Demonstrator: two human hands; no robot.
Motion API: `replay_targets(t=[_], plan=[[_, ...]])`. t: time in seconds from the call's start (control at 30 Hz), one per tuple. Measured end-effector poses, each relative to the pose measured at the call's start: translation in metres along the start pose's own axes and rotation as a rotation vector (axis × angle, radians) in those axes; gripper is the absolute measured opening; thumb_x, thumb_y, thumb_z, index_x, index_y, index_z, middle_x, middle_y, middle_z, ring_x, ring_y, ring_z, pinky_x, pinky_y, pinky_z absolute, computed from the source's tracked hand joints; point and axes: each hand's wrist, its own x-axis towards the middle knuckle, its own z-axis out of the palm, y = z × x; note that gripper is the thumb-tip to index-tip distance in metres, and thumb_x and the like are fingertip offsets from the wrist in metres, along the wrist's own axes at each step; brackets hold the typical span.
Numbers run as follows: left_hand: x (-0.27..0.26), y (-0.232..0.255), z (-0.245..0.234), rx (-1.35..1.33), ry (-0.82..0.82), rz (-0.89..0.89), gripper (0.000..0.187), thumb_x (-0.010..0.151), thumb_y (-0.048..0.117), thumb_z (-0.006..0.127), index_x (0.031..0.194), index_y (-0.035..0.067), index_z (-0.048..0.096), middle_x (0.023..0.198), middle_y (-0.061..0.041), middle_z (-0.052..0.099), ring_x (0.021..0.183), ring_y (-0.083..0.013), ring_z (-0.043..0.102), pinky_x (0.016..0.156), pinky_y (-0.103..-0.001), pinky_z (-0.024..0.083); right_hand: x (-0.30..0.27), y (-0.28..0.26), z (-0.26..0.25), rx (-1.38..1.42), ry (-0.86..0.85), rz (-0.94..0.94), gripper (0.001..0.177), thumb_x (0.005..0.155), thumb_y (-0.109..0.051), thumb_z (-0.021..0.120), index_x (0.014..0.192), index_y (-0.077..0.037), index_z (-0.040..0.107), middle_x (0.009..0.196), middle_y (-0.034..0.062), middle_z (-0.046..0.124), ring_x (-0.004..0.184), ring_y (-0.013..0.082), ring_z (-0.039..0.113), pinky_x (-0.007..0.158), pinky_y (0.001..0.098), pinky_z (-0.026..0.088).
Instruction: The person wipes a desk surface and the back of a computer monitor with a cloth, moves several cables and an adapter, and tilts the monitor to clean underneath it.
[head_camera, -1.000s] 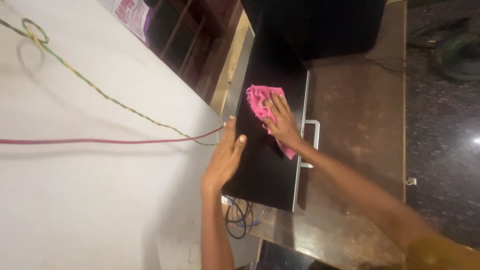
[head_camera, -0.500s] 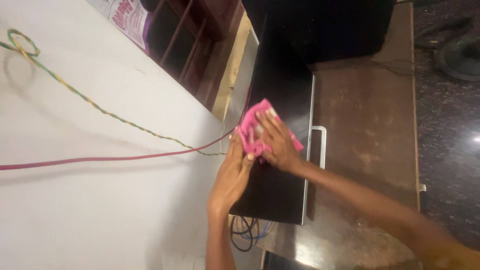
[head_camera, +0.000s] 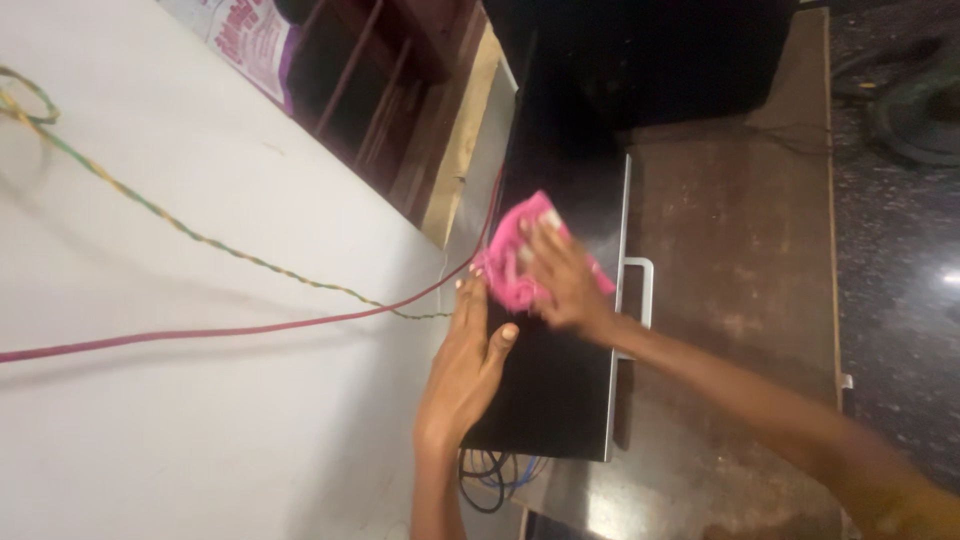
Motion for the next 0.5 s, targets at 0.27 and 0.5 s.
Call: replay_targets(t=[0.27,0.5], plan=[[0.003,0.001,0.001,0.083,0.002,0.000,0.093,0.095,0.064,0.047,0.162,0.006,0.017,0.171,-0.016,0.017,0.158,-0.0317,0.015,0.124,-0.044,0.021,-0.015,-0.009,0.002,0.052,-0.049,-0.061,0.060,0.106,-0.049,0.037,0.154,-0.016,0.051,0.170,0.0180,0.031,0.161,0.0411,0.021,0.128,0.0595,0.019],[0.002,0.004,-0.001,0.074,-0.016,-0.015,0.097,0.092,0.064,0.051,0.161,0.006,0.015,0.170,-0.016,0.017,0.157,-0.0324,0.015,0.123,-0.043,0.022,0.064,0.060,0.027,0.054,0.125,0.170,0.059,0.107,-0.041,0.045,0.160,-0.013,0.045,0.171,0.0168,0.033,0.159,0.0401,0.025,0.129,0.0595,0.019]])
